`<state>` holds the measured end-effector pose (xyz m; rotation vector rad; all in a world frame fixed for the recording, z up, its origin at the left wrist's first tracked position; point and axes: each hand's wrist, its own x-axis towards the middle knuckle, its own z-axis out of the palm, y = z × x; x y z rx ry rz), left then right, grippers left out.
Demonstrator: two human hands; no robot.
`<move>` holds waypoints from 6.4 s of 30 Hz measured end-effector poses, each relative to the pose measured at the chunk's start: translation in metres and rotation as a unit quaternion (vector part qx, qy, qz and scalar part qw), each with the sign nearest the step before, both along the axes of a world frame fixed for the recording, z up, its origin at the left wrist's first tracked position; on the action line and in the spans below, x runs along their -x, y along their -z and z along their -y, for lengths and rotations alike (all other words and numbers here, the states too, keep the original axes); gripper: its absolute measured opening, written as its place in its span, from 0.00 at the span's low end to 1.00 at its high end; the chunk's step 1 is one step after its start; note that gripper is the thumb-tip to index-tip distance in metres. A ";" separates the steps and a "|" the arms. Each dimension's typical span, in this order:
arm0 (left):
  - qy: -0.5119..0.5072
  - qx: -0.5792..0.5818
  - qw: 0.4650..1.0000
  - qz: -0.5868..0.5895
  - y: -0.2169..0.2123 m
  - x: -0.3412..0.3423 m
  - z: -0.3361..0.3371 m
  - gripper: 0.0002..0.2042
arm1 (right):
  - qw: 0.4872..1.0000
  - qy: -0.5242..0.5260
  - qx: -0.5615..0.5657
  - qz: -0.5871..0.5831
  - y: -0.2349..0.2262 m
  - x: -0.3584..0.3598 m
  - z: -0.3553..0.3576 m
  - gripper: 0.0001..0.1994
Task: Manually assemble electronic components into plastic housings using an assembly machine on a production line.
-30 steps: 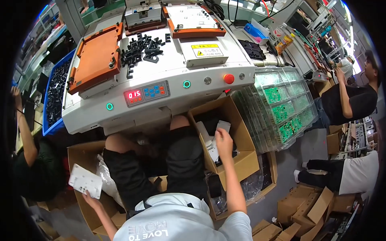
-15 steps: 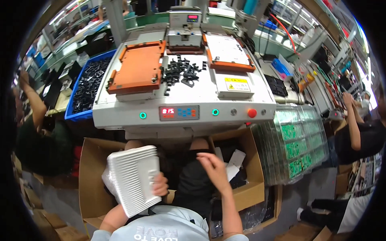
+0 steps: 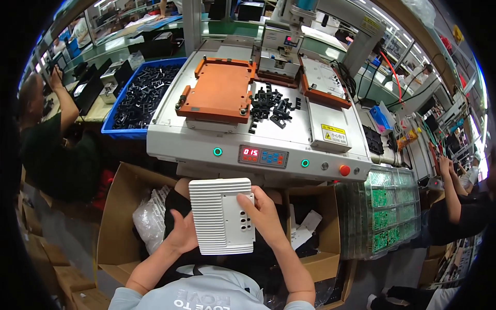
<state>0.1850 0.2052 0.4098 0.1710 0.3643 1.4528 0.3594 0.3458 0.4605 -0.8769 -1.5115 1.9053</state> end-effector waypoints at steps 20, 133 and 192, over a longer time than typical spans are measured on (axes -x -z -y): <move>-0.075 0.101 0.990 -0.058 -0.018 0.011 0.009 0.24 | 0.631 0.087 -0.705 0.312 -0.049 0.028 -0.167 0.09; -0.014 0.188 0.969 -0.160 0.037 -0.016 0.009 0.23 | 0.914 0.374 0.137 0.079 0.232 -0.258 -0.052 0.15; 0.196 0.095 0.975 -0.037 0.015 0.019 0.016 0.37 | 0.856 -0.136 -0.498 0.033 0.017 -0.045 0.048 0.15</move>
